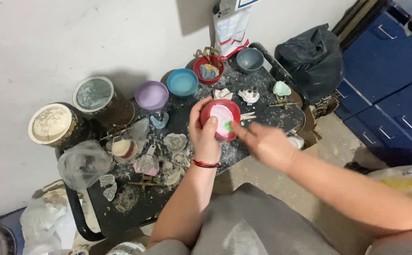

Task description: The person pours a white powder from a bag into a red bowl, adds water from a blue bowl, and mixes the contents with a green spatula. They then apply the pink mixture to a small object and later mix the remaining contents in the red bowl.

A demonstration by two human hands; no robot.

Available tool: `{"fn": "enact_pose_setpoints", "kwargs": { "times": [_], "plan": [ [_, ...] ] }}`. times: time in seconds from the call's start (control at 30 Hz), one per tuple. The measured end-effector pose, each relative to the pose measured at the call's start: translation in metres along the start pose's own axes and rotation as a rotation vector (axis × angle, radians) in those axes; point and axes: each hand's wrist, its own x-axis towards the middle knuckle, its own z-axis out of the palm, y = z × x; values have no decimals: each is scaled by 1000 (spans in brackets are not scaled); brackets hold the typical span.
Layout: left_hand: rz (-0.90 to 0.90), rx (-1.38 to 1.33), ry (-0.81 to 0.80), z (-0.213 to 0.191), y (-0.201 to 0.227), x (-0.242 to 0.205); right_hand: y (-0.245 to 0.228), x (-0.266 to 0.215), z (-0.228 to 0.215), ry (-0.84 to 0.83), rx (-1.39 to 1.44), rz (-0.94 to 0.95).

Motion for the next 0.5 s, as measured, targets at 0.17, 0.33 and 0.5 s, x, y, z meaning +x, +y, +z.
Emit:
{"fn": "enact_pose_setpoints", "kwargs": {
  "times": [0.17, 0.33, 0.5],
  "plan": [
    [34, 74, -80, -5, -5, 2, 2, 29, -54, 32, 125, 64],
    [-1, -14, -128, 13, 13, -5, 35, 34, -45, 194, -137, 169],
    [-31, 111, -138, -10, -6, 5, 19, 25, -45, -69, -99, 314]
  ]
}}
